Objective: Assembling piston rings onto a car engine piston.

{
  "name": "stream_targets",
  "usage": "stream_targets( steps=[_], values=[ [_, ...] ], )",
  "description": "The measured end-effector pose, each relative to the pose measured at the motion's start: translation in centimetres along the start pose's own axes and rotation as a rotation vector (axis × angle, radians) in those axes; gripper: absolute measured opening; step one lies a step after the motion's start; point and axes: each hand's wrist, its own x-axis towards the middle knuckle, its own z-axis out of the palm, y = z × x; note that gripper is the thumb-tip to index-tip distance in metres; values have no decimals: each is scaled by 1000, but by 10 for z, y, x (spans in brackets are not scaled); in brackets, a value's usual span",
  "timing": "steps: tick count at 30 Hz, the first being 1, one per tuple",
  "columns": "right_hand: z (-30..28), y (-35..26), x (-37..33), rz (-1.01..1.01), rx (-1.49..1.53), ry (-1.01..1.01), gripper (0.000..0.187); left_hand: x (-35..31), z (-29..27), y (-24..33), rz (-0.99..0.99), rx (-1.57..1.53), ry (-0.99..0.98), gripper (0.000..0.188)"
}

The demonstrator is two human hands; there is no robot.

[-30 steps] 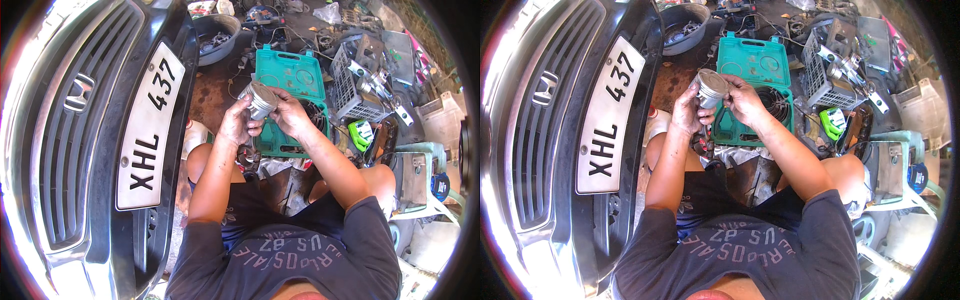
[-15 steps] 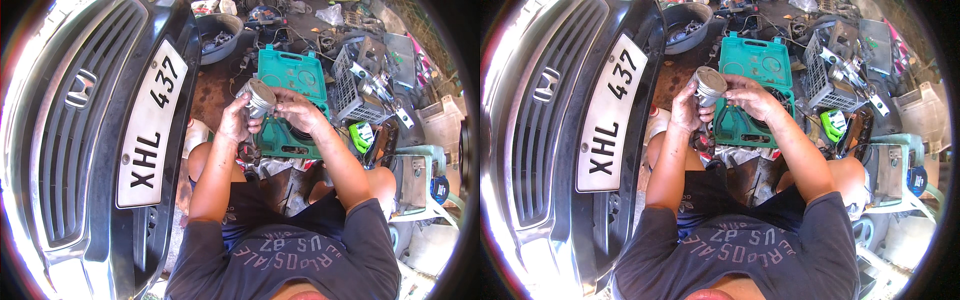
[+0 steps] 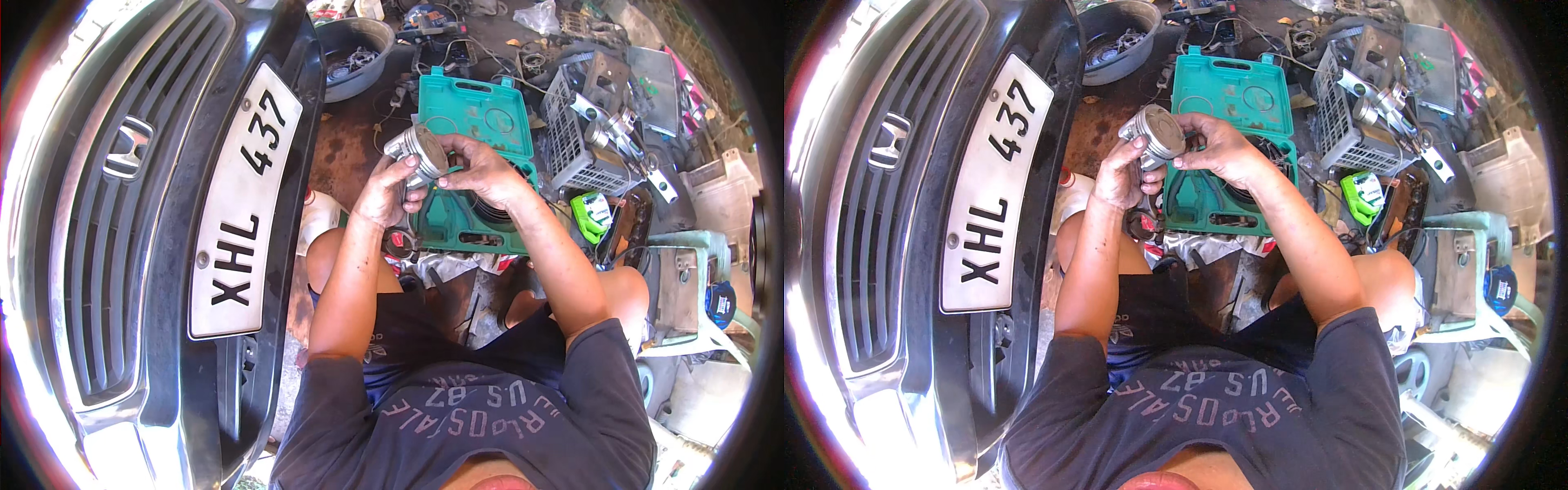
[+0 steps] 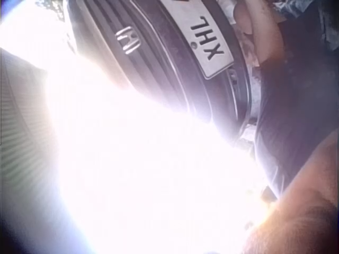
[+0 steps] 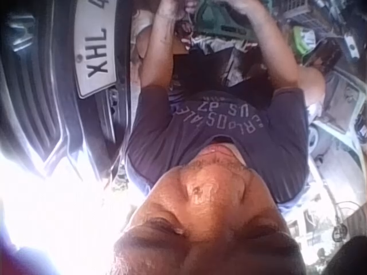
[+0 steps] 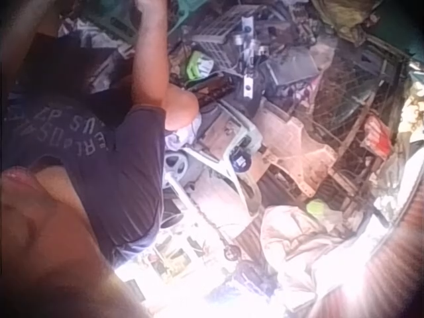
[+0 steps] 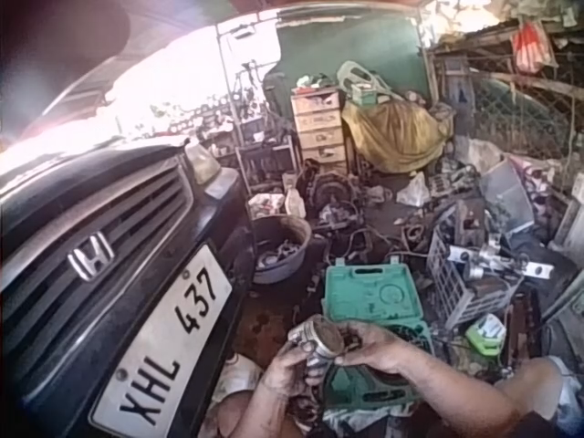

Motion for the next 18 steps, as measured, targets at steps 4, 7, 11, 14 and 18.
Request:
stream_targets(
  steps=[4, 7, 11, 14, 18],
  values=[
    [5, 3, 1, -62, -150, 64, 64, -2, 2, 2, 6, 26, -5, 46],
    [5, 1, 2, -71, -208, 67, 69, -1, 1, 1, 44, 44, -3, 49],
    [2, -7, 0, -63, -211, -5, 77, 1, 0, -1, 66, 89, 37, 61],
    [-6, -15, -5, -21, -127, -130, 76, 1, -1, -1, 93, 129, 47, 65],
    [-7, -17, -5, 9, 56, -55, 75, 4, 2, -2, 204, 251, 56, 68]
  ],
)
